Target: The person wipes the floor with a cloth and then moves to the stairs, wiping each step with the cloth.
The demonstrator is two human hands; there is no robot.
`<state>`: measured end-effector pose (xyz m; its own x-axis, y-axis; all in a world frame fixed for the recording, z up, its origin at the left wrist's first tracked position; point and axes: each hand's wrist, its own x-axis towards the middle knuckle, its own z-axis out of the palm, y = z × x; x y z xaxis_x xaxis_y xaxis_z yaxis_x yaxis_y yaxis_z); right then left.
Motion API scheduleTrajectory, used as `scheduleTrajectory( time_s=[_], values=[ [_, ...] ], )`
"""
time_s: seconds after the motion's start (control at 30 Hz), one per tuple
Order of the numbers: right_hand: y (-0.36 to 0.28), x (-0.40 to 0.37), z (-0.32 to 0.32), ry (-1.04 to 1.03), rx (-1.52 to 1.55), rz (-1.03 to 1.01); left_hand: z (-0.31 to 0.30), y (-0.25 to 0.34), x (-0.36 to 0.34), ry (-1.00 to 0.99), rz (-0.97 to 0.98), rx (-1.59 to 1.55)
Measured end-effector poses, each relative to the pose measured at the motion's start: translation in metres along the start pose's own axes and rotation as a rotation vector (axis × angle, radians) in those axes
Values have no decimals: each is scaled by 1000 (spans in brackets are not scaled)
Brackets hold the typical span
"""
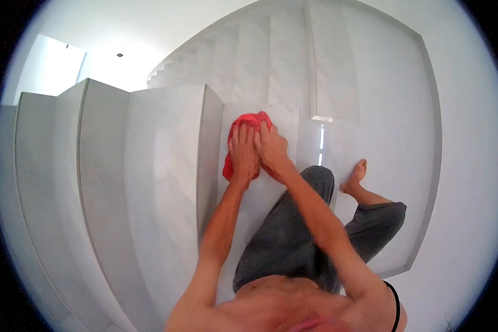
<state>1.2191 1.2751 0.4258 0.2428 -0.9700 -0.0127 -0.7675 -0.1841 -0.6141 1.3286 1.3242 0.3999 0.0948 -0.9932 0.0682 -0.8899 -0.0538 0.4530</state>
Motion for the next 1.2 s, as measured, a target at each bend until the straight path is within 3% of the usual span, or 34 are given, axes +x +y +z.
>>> scheduleTrajectory(
  time_s=[0.13, 0.2, 0.3, 0.43, 0.57, 0.67, 0.77, 0.83, 0.87, 0.93, 1.03, 1.2],
  values=[
    [4, -40, -6, -88, -67, 93, -14, 19, -30, -75, -12, -50],
    [7, -38, -3, -66, -106, 105, -9, 21, -22, 45, 61, 2],
    [17, 6, -3, 52, -117, -5, -8, 18, 19, 55, 93, 7],
    [18, 52, -4, 83, -113, 16, -11, 9, 54, -25, 66, -52],
    [29, 3, -6, 104, -28, -24, 0, -5, 23, -28, 119, -70],
    [23, -31, -26, 63, 30, 38, 3, -1, 10, 86, 101, -338],
    [33, -12, -47, -38, 116, 49, -30, 47, 33, 88, -385, -394],
    [51, -3, -46, 13, 157, -20, -37, 58, 43, 74, -402, -282],
    [49, 1, -52, 5, 106, 73, -37, 59, 47, 69, -408, -224],
    [45, 3, -64, -22, 1, 261, -34, 60, 49, 31, -347, -85],
    [39, 6, -57, 35, -37, 325, -28, 60, 42, 39, -281, -3],
    [37, -2, -40, -38, -168, 195, -14, 50, 35, 131, -73, -58]
  ],
)
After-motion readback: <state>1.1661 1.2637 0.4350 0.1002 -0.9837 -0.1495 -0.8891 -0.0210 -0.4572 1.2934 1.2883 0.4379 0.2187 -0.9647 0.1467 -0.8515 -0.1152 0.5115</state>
